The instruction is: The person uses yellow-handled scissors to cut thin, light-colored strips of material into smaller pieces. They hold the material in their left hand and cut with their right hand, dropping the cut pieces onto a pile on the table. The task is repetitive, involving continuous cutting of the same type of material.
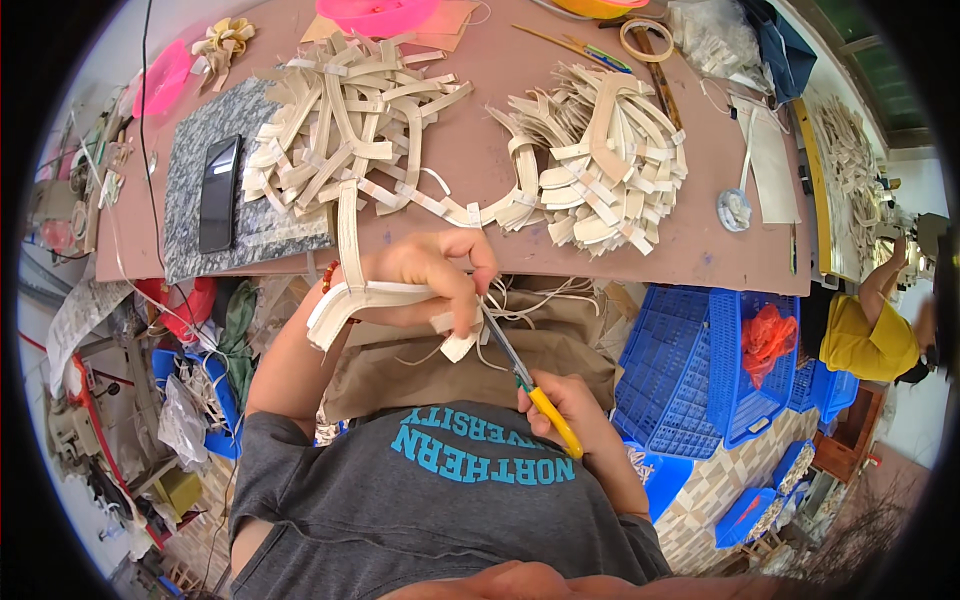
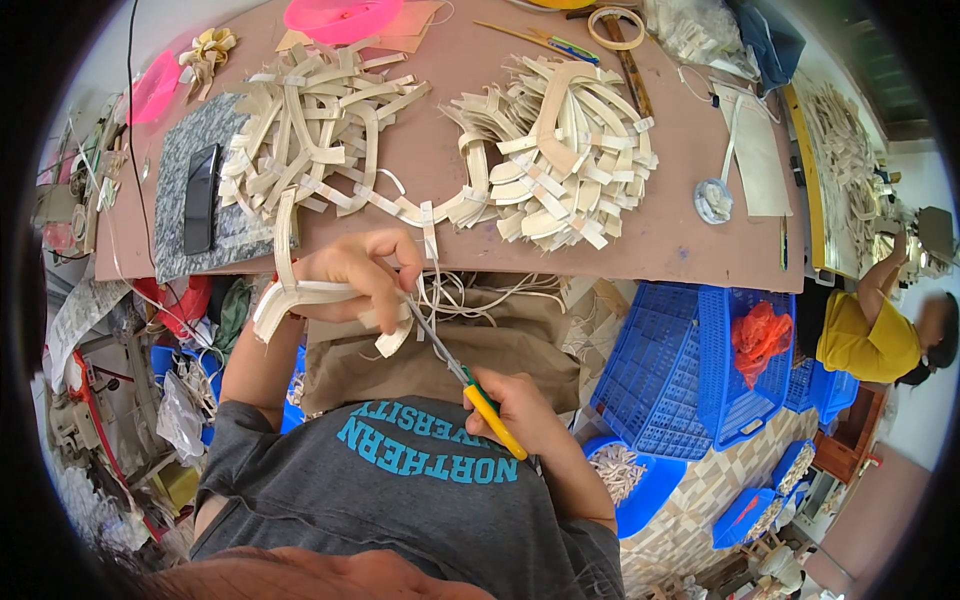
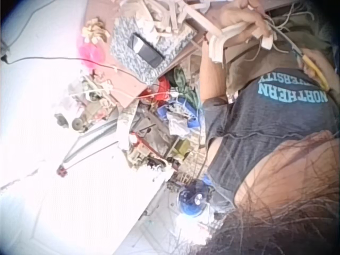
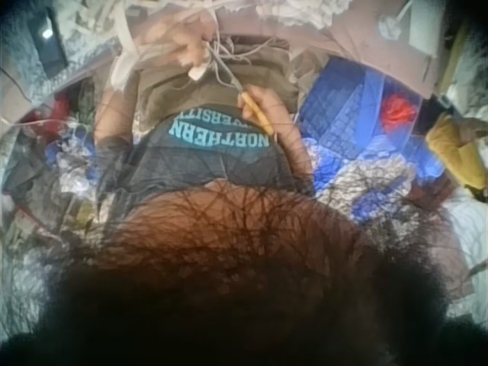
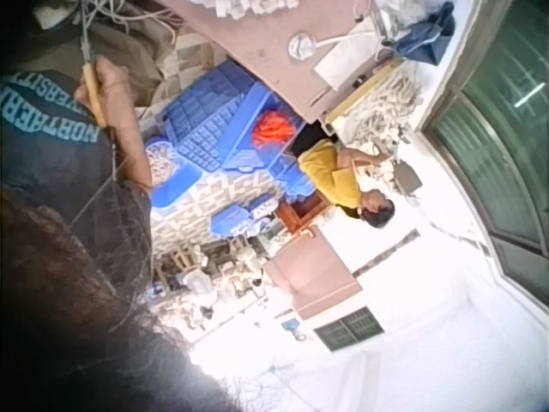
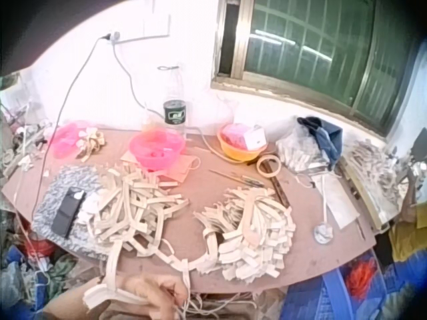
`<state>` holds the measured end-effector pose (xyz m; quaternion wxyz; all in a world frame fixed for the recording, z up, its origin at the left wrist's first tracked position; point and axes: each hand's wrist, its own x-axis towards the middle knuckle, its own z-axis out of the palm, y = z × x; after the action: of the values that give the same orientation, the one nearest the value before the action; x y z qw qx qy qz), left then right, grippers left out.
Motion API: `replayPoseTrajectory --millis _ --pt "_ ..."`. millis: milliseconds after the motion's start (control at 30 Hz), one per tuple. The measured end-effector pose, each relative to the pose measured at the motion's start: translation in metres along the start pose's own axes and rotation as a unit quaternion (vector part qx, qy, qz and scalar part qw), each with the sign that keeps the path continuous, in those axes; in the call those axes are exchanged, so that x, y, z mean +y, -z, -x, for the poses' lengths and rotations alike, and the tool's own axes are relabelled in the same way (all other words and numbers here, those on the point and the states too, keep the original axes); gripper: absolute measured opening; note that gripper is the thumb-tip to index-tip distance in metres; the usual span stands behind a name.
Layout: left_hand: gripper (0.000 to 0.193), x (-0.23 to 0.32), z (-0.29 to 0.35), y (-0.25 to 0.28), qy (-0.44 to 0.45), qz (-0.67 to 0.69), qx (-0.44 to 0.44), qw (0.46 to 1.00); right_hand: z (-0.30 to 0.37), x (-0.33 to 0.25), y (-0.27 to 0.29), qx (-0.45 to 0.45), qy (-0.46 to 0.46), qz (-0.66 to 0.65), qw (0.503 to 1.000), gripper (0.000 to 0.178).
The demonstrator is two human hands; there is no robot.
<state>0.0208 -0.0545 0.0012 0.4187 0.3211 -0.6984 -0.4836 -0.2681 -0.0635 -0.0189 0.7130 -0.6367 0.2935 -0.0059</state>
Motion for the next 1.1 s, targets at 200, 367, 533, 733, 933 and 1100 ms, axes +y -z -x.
replayPoseTrajectory --millis 200,367,533,733,933,1100 --pt "0.033 -0.001 -0.002 -0.013 0.190 0.258 0.176 0.931 0.000 0.011 0.005 0.038 -0.007 0.009 0.999 0.031" --pt "0.035 -0.010 0.001 -0.026 0.204 0.273 0.244 0.908 -0.005 0.021 0.002 0.037 0.026 -0.047 0.998 0.024" --pt "0.037 -0.008 -0.001 -0.031 0.197 0.307 0.243 0.899 -0.009 0.015 -0.005 0.021 0.014 -0.111 0.993 0.034" --pt "0.040 -0.006 -0.001 -0.027 0.207 0.296 0.236 0.902 -0.010 0.008 -0.006 0.019 0.012 -0.103 0.994 0.041" --pt "0.042 -0.006 0.000 -0.025 0.211 0.298 0.232 0.901 -0.009 0.007 -0.005 0.026 -0.015 -0.086 0.996 0.054" --pt "0.043 -0.003 0.000 -0.024 0.222 0.306 0.211 0.901 -0.010 -0.004 -0.005 0.020 -0.079 -0.085 0.993 0.090"
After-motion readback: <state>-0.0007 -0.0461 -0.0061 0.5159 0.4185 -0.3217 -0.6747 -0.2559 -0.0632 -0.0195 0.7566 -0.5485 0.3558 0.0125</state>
